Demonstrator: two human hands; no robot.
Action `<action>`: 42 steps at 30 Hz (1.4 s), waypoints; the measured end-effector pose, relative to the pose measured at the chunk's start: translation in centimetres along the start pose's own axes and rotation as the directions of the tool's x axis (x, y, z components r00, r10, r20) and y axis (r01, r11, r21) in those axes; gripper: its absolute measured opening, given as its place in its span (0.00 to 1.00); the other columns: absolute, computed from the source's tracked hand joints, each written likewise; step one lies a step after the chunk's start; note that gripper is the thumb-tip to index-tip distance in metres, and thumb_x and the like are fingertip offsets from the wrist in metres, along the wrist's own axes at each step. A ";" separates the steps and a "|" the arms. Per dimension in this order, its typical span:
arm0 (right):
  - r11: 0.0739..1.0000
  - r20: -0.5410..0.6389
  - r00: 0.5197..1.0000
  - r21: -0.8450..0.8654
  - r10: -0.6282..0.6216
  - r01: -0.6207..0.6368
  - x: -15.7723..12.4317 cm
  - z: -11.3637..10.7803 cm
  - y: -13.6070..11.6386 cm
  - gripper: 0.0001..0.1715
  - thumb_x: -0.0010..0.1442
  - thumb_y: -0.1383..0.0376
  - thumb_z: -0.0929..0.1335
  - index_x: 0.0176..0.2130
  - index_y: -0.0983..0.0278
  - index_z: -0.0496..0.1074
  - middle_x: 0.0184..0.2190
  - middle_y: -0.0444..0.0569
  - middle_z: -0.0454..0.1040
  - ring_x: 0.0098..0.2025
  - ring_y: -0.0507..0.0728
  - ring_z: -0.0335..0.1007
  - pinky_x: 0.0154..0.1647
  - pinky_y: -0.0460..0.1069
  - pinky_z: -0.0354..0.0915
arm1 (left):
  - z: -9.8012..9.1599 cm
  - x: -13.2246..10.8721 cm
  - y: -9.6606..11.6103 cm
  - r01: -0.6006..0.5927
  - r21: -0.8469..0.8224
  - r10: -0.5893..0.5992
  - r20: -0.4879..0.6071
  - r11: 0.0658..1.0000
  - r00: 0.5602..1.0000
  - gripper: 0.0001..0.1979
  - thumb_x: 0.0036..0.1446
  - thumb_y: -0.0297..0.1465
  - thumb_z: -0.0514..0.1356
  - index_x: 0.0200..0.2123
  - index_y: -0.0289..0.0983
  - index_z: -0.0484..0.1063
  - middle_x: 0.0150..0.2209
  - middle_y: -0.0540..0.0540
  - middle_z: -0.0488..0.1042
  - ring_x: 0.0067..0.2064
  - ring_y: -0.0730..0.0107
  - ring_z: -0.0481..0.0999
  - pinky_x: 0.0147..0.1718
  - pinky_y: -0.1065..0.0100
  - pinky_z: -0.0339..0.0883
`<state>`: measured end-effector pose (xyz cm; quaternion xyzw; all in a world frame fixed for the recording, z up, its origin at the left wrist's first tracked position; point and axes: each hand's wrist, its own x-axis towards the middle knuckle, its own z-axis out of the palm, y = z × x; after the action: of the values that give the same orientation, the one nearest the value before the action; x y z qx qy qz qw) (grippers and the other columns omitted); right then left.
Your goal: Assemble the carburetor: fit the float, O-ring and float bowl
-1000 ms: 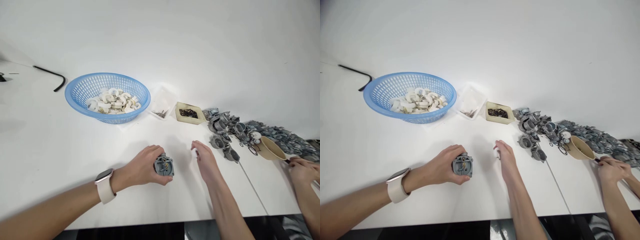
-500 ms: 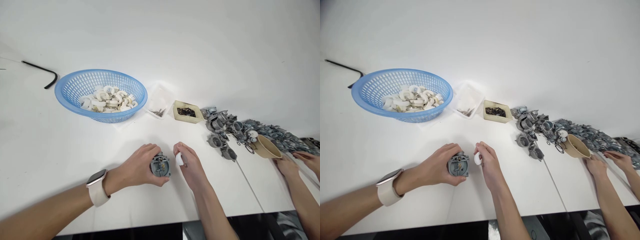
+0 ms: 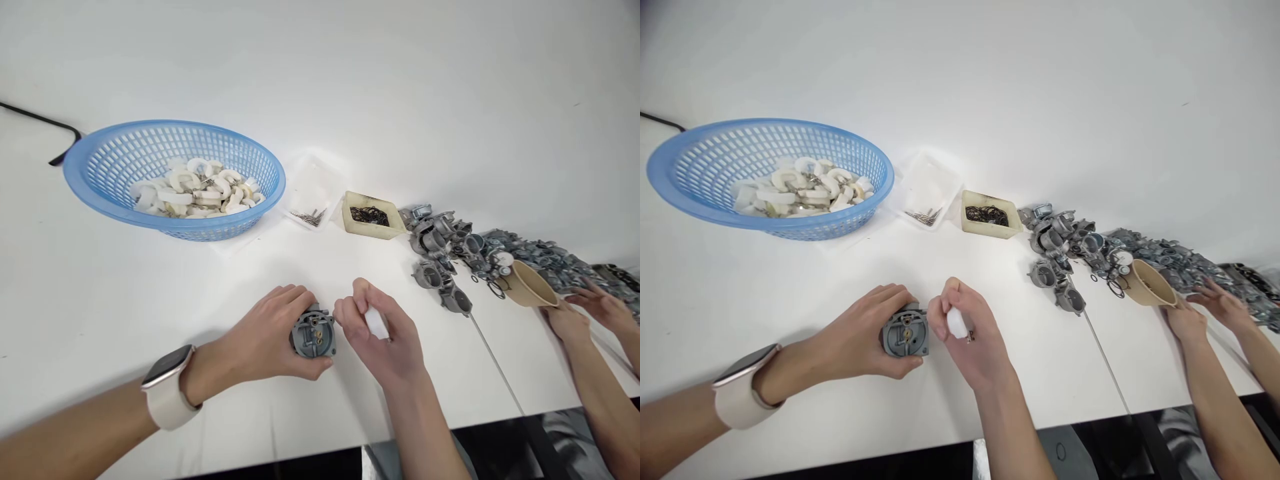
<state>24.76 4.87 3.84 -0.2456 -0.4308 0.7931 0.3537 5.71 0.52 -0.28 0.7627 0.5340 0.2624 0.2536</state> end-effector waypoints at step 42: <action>0.240 0.370 0.912 -0.882 -0.178 0.405 1.4 -0.3 0.8 0.18 0.57 0.73 0.71 0.45 0.56 0.71 0.42 0.47 0.73 0.42 0.59 0.69 0.44 0.55 0.68 | -1.3 0.0 -0.9 -0.178 0.007 0.178 -0.063 0.984 0.982 0.13 0.48 0.39 0.66 0.33 0.38 0.69 0.26 0.53 0.68 0.29 0.70 0.67 0.37 0.64 0.64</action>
<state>23.82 5.79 2.91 -0.2426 -0.8826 0.3246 0.2383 4.22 0.89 0.04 0.7988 0.4715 0.3077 0.2118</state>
